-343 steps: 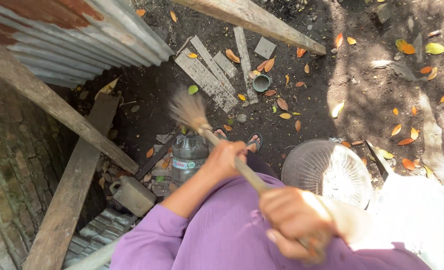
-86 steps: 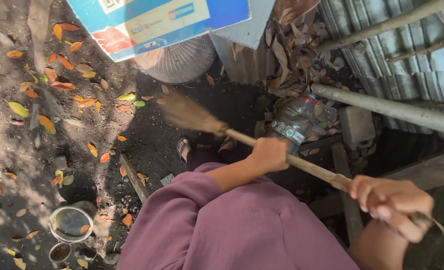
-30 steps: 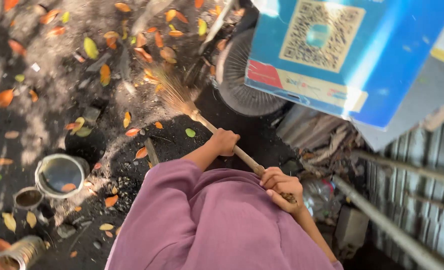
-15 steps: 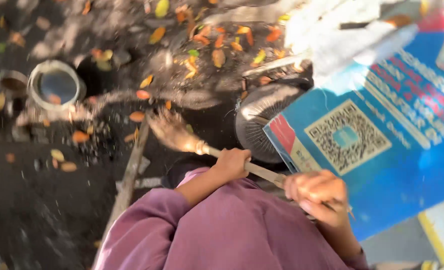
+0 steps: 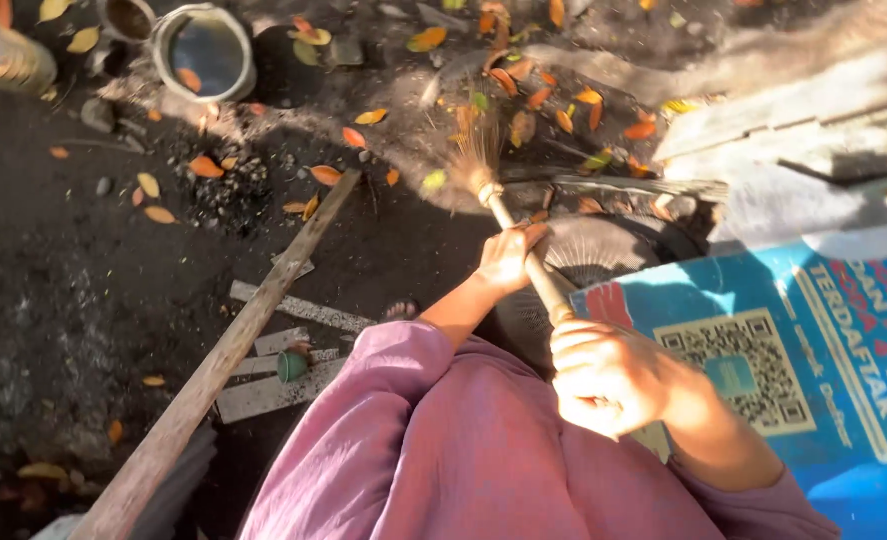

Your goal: The person is sweeping leaves and debris from a dirt and stone ground in an outdoor area using a broom.

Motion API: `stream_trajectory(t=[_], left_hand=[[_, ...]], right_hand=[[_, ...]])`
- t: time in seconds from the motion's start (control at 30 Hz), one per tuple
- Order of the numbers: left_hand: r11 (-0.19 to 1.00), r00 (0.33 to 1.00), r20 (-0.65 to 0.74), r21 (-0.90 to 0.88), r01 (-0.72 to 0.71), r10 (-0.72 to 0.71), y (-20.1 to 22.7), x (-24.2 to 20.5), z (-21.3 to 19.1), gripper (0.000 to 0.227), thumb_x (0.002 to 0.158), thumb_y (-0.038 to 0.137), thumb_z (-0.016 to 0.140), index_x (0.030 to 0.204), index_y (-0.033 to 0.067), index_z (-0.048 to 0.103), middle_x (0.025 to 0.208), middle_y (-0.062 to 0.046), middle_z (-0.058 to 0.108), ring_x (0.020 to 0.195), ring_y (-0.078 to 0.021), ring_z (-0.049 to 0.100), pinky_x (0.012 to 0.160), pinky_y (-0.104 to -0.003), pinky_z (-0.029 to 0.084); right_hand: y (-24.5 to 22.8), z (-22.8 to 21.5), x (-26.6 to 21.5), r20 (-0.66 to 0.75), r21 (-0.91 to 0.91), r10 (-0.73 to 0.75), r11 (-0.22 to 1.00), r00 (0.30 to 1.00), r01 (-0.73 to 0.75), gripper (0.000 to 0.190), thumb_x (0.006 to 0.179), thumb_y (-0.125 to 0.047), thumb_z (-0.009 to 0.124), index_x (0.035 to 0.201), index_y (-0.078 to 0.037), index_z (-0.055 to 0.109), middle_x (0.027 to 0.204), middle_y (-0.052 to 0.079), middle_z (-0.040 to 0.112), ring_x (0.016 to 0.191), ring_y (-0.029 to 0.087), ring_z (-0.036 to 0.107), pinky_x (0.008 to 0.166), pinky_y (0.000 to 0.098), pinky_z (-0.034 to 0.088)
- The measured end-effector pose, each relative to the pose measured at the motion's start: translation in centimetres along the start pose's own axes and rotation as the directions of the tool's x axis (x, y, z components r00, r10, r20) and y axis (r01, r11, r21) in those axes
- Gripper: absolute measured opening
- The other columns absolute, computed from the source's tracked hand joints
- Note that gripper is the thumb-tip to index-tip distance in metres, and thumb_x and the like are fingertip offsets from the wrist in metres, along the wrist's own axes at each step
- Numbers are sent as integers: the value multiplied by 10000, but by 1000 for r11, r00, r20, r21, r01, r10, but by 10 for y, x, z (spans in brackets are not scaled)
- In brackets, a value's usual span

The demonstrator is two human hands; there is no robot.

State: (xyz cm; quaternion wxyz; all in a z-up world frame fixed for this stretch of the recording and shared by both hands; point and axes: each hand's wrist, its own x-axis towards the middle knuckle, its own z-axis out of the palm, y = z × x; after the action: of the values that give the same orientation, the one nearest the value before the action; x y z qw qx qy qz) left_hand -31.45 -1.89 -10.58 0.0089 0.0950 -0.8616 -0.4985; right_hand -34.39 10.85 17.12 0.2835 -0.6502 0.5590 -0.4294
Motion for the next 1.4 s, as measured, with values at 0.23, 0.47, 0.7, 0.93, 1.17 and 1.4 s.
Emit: stream_trajectory(t=[0.23, 0.47, 0.7, 0.93, 1.17, 1.4], left_hand=[[989, 986, -158, 143, -28, 51, -28, -8, -25, 243, 891, 276, 721, 1089, 137, 702, 933, -144, 719, 834, -369, 725, 665, -505, 556], [998, 999, -34, -69, -4, 1, -55, 75, -75, 205, 940, 274, 669, 1120, 180, 700, 1012, -155, 717, 826, -388, 712, 717, -491, 579], [987, 987, 9, -35, -157, 158, -26, 79, -201, 321, 780, 271, 735, 1074, 164, 669, 838, -103, 736, 786, -337, 743, 685, -468, 591], [964, 970, -101, 126, 233, -221, -97, -11, -307, 266, 760, 244, 730, 1025, 248, 711, 817, -72, 755, 797, -319, 746, 664, -490, 566], [882, 856, -258, 32, 470, -447, -214, -31, -288, 252, 790, 255, 740, 1035, 218, 695, 844, -72, 732, 824, -335, 726, 660, -484, 547], [991, 826, -547, -87, 104, -135, -113, 46, -311, 182, 876, 162, 667, 1054, 196, 675, 843, -54, 739, 779, -317, 730, 667, -472, 548]], right_hand=[[22, -32, 38, -50, 255, -36, 966, 998, 47, 339, 785, 87, 617, 593, -57, 377, 602, 60, 383, 559, 256, 444, 642, 379, 425], [39, -7, 128, -60, -108, 46, 993, 997, -52, 349, 709, 69, 674, 539, -51, 394, 558, 69, 375, 534, 251, 458, 616, 412, 448], [12, -40, 205, -80, 71, -43, 996, 996, 49, 316, 789, 13, 722, 605, -35, 470, 614, 74, 484, 585, 258, 548, 637, 420, 500], [103, -11, 261, -276, 549, 17, 823, 961, 144, 393, 819, 57, 707, 570, -46, 421, 544, 52, 502, 511, 238, 583, 575, 429, 539], [156, 51, 336, 30, 392, -35, 920, 999, 20, 420, 818, 161, 632, 586, -39, 345, 565, 64, 405, 520, 222, 486, 641, 397, 507], [49, -17, 379, 157, 81, -72, 995, 985, 59, 320, 803, 108, 666, 604, -35, 461, 599, 79, 443, 567, 256, 524, 661, 400, 490]])
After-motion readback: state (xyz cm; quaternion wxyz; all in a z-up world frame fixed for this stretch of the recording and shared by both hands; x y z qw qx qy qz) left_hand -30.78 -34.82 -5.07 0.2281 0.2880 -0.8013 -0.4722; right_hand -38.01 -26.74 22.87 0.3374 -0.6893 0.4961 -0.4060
